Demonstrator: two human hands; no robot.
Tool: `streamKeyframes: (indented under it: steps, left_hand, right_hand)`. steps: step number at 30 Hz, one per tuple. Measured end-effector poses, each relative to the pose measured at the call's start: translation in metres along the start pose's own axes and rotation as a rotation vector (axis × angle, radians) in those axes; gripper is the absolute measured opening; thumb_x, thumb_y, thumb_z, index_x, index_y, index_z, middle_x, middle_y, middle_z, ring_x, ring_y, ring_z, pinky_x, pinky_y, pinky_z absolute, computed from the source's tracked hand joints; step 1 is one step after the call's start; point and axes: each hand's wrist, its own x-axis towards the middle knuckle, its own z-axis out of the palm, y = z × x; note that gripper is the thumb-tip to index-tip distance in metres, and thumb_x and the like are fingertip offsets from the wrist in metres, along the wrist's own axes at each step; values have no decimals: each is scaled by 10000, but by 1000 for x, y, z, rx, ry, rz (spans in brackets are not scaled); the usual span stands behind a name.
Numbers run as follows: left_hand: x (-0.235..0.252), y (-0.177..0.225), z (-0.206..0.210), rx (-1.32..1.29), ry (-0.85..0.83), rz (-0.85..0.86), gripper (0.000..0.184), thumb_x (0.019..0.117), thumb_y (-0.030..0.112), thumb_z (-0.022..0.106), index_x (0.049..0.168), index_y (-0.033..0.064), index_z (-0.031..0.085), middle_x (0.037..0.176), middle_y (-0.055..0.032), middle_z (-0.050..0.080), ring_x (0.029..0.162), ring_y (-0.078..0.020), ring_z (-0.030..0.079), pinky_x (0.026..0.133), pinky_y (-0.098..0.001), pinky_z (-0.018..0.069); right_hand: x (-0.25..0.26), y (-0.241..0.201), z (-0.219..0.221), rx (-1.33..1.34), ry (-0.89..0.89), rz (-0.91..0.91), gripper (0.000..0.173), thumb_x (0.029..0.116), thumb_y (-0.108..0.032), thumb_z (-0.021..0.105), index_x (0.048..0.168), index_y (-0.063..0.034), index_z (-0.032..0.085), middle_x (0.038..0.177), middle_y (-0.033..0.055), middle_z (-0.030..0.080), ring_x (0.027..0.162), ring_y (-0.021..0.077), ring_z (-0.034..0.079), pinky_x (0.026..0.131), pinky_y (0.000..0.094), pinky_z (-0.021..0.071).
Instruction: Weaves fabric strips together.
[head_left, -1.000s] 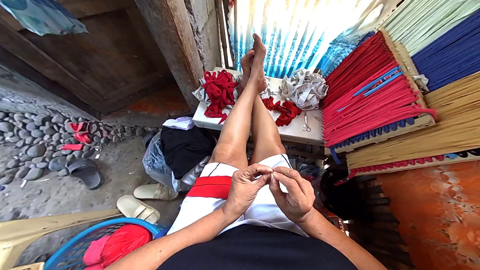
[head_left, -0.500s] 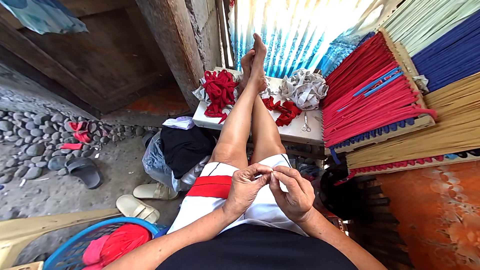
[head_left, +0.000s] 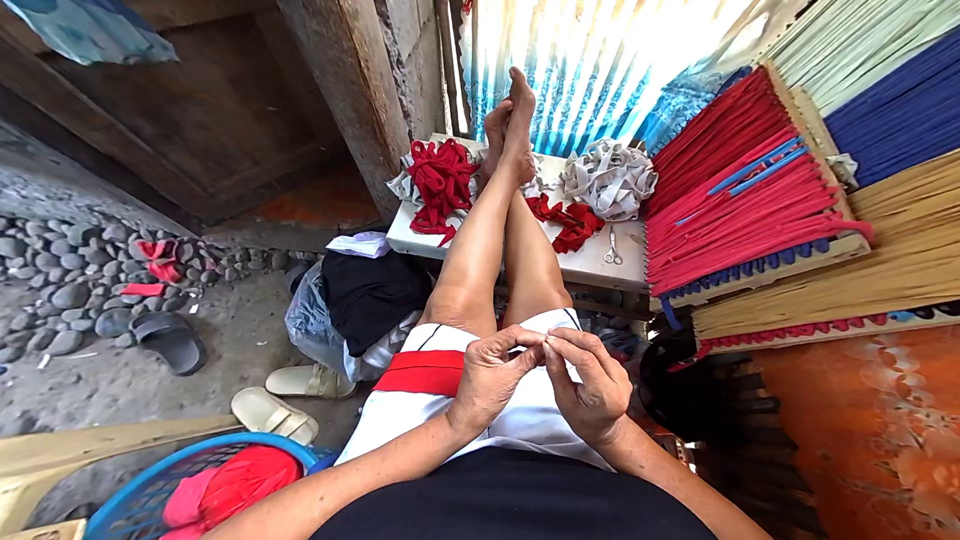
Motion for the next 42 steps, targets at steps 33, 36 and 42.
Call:
streamKeyframes:
  steps: [33,36,42]
  left_hand:
    - [12,-84,-49,783,-314,248,105,942,33,683,945,-25,770,880,-159,676,882,-270,652,830,-410,528]
    - [13,-96,-52,800,-326,359,112,948,50,680,929,-13,770,863,-138,665,857,-253,636,802,-399,522]
    - [17,-132,-63,832,-284,601,134,966,139,668,932,94,789,810,-14,635,797,-132,605,734,-302,508]
  right_hand:
    - [-4,0,0,634,-23,1083,132,934,21,633,857,-15,734,920,83,717,880,170,683,853,365,586]
    - [-5,2,-1,650,-42,1089,146,939,17,628,849,-30,734,931,71,721,897,158,677,857,356,572]
    - [-6,8,-5,673,-44,1172,160,913,17,629,782,-29,710,970,85,706,916,180,666,859,371,568]
